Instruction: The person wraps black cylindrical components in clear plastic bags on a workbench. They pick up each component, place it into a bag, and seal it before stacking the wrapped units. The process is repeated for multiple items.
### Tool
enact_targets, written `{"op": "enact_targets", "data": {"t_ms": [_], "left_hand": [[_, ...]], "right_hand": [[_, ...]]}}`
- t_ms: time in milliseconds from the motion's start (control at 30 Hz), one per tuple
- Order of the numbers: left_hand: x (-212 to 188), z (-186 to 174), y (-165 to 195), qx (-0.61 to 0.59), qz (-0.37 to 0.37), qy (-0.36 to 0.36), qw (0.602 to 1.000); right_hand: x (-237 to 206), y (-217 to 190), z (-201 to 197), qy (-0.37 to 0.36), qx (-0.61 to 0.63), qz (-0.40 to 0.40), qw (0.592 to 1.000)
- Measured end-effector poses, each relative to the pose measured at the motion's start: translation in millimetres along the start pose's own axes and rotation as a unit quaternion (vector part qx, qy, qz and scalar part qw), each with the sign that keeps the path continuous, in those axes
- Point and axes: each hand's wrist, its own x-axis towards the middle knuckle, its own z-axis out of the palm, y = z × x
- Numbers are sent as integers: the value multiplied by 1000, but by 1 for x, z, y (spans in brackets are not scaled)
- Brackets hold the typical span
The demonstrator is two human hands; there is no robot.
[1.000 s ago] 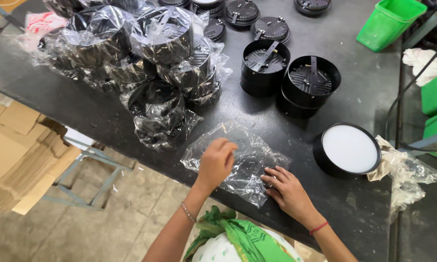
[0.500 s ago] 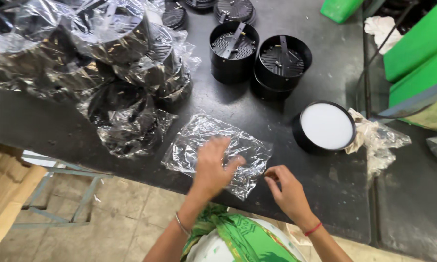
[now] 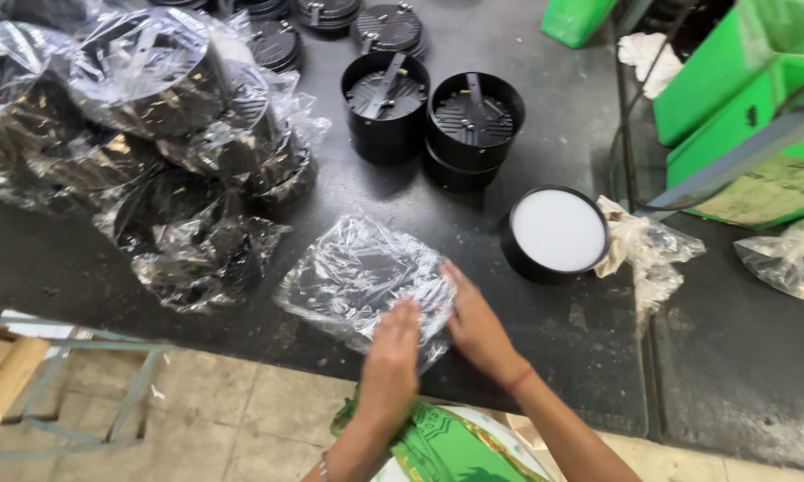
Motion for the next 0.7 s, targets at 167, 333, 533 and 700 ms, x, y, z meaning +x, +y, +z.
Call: {"op": "enact_targets", "data": {"t_ms": [167,333,533,700], "left_hand": [[9,-20,-7,53,-15,61,997],[30,-15,-15,42,-50,59,996],[48,-22,-21,82,-26,58,995],[62,-10,-9,36,11,54,998]], "right_hand": [[22,10,-10,-77,-10,-35,996],[16,-2,-43,-46,-1,21,999],[0,38,-137,198,-168,80,962],[25,105,-166,227,-254,92,936]]}}
